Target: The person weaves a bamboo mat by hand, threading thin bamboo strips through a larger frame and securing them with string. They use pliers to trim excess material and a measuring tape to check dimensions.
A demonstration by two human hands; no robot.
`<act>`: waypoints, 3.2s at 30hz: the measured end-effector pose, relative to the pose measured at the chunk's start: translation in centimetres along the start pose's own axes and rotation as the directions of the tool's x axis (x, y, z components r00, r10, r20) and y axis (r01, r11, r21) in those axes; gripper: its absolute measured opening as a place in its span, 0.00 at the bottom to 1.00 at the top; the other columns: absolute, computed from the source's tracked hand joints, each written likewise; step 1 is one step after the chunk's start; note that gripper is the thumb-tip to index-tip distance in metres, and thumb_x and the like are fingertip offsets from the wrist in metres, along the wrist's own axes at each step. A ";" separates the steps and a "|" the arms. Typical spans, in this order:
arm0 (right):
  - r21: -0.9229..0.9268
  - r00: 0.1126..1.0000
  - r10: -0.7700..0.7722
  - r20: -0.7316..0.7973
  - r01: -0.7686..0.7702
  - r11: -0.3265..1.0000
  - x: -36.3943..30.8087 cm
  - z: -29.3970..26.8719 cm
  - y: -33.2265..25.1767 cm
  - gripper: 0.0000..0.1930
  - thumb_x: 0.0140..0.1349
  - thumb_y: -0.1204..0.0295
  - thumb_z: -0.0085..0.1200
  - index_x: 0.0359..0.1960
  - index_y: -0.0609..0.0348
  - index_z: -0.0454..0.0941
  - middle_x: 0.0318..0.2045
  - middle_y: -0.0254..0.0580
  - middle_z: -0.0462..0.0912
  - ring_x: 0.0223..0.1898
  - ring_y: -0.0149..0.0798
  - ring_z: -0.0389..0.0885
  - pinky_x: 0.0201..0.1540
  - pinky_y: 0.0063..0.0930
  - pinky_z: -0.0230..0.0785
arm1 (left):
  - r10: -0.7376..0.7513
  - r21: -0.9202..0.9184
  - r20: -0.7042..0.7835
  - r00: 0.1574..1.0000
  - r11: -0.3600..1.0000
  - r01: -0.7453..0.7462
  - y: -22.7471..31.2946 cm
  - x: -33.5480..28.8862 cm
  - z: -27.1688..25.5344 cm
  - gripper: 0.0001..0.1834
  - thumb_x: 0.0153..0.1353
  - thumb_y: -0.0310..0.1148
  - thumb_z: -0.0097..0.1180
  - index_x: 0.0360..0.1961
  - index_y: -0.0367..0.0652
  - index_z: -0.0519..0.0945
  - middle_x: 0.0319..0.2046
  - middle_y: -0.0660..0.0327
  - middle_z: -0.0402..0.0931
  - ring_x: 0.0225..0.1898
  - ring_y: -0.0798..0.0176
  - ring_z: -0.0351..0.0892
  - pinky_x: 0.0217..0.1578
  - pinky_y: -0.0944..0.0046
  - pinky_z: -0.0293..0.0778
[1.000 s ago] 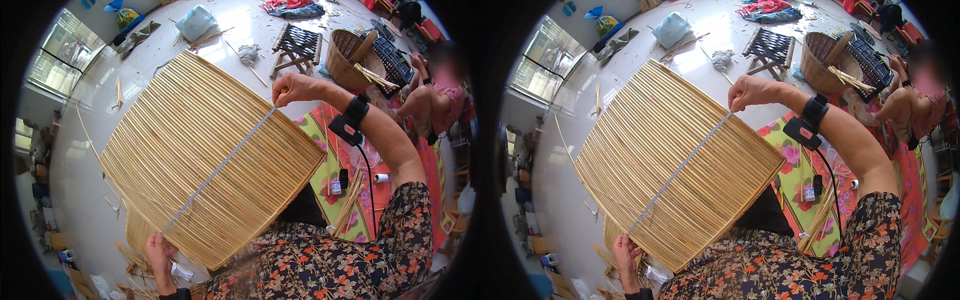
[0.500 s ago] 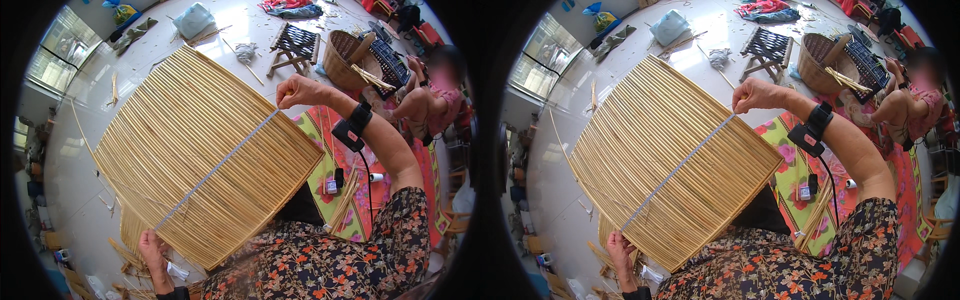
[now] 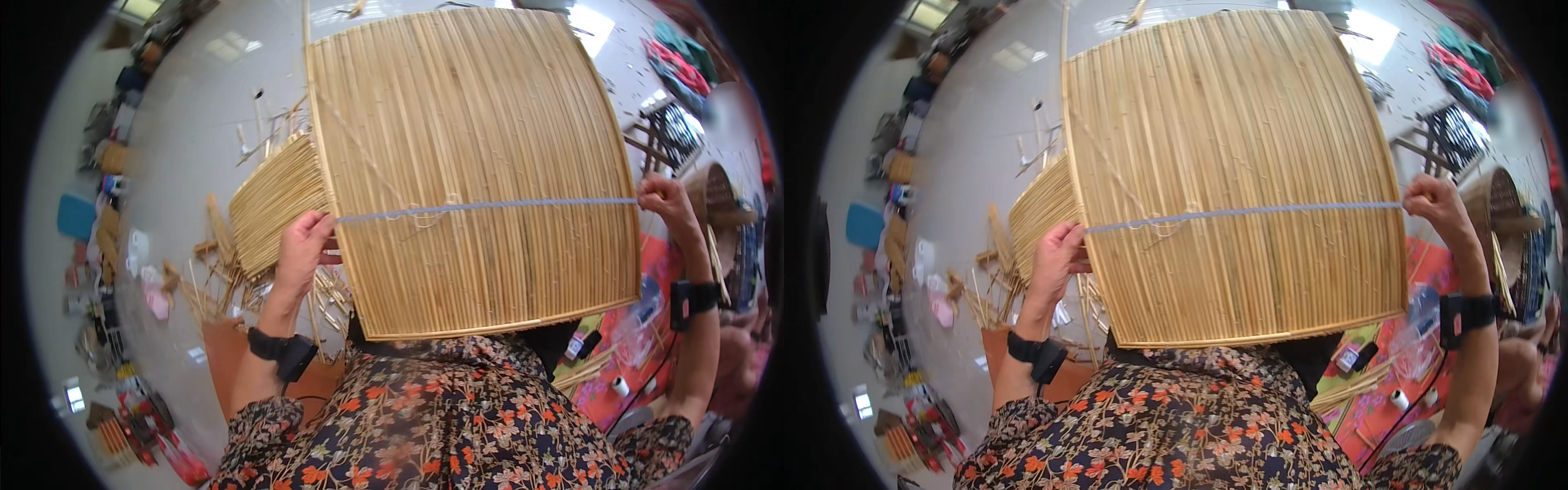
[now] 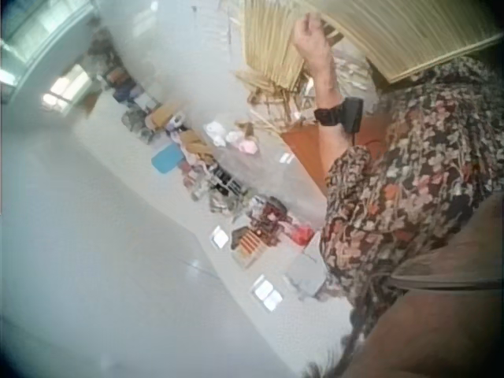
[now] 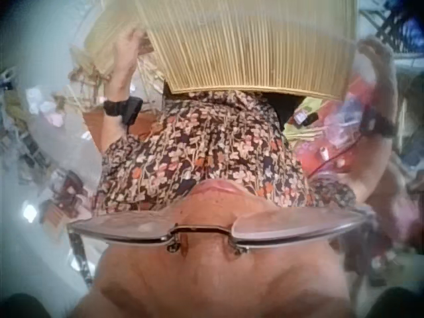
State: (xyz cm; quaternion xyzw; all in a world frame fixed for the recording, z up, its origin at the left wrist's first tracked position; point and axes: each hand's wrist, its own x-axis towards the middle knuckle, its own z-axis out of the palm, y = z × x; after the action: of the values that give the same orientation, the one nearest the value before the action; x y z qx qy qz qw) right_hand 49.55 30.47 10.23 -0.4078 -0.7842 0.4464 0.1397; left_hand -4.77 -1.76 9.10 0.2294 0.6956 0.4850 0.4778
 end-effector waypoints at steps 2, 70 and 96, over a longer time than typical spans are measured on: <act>0.044 1.000 -0.011 0.014 0.010 0.999 0.6 0.3 -0.1 0.03 0.58 0.77 0.59 0.28 0.63 0.81 0.25 0.29 0.75 0.28 0.23 0.71 0.32 0.21 0.63 | 0.030 -0.013 -0.010 1.000 0.999 -0.030 -0.1 -0.9 -0.5 0.14 0.74 0.38 0.56 0.46 0.37 0.78 0.34 0.61 0.84 0.32 0.68 0.87 0.30 0.66 0.87; 0.010 0.984 -0.119 -0.134 0.122 0.993 21.8 -7.3 -8.0 0.10 0.62 0.67 0.63 0.34 0.62 0.88 0.25 0.34 0.83 0.28 0.25 0.81 0.34 0.21 0.76 | 0.386 0.199 -0.020 0.922 0.905 -0.375 17.7 18.5 -2.4 0.15 0.76 0.42 0.50 0.50 0.42 0.78 0.32 0.66 0.83 0.27 0.74 0.84 0.26 0.72 0.82; -0.086 0.969 -0.151 -0.197 0.136 0.987 22.1 -7.0 -8.6 0.09 0.62 0.68 0.62 0.35 0.62 0.88 0.26 0.34 0.84 0.29 0.26 0.81 0.35 0.22 0.77 | 0.380 0.114 -0.029 0.924 0.920 -0.375 17.4 18.2 -2.3 0.13 0.75 0.41 0.54 0.49 0.42 0.78 0.35 0.66 0.83 0.32 0.74 0.84 0.30 0.72 0.82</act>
State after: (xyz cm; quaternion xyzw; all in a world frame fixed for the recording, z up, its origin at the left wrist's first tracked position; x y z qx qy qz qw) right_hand 35.33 49.11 17.91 -0.3982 -0.8088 0.3627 0.2361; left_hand -17.30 18.77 16.80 0.3718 0.6749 0.5361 0.3448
